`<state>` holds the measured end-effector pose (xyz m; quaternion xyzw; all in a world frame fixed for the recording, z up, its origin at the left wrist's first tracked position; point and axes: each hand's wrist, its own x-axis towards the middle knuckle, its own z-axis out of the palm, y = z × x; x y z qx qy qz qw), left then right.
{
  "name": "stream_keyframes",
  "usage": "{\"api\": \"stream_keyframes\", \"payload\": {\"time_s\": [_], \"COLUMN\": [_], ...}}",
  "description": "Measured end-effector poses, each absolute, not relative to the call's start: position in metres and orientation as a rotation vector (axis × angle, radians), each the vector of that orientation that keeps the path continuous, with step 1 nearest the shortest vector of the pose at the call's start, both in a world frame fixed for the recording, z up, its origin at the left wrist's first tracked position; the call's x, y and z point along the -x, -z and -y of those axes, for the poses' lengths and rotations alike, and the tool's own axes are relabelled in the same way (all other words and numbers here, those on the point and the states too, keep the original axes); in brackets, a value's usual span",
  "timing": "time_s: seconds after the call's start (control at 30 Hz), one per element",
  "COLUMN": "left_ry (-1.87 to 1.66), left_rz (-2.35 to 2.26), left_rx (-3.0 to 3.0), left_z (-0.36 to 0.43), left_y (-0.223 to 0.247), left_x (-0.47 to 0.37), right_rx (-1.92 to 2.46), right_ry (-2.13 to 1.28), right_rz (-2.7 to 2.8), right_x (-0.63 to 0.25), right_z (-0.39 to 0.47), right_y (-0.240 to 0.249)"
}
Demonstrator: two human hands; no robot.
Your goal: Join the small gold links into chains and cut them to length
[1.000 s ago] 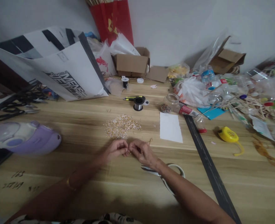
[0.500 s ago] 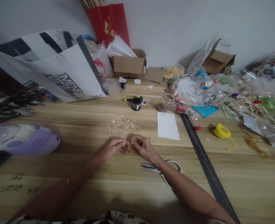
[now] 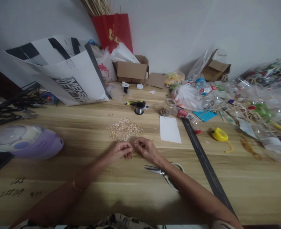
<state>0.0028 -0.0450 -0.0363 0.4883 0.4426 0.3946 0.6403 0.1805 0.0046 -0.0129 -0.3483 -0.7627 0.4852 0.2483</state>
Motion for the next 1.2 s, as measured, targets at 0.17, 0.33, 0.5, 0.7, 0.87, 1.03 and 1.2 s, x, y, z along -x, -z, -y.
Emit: {"api": "stream_keyframes", "payload": {"time_s": [0.17,0.33,0.5,0.7,0.87,1.03,1.2], "left_ry": [-0.900,-0.876,-0.889,-0.908,-0.903,-0.901,-0.878], "left_rz": [-1.022,-1.033,-1.020,-0.983,-0.913,-0.909,-0.973], "left_rx": [-1.132,-1.131,-1.145,-1.151,-1.057,-1.041,-1.054], "left_z": [0.046,0.046,0.045,0.046,0.044,0.041,0.040], "left_y": [0.031,0.031,0.034,0.031,0.037,0.042,0.037], "left_x": [0.000,0.000,0.000,0.003,0.006,0.009,0.007], "right_rx": [0.933,0.846,0.681,0.900,0.977,0.997,0.966], "right_ry": [-1.188,-1.035,-1.013,-0.924,-1.030,-1.084,-1.119], "right_rz": [2.194,2.308,2.504,2.457,2.373,2.301,2.256], "right_x": [-0.196,-0.204,-0.192,-0.185,-0.186,-0.189,-0.189], "right_z": [-0.012,-0.006,0.007,0.006,0.003,0.001,0.002], "right_y": [0.011,0.009,0.003,0.004,0.006,0.015,0.016]}}
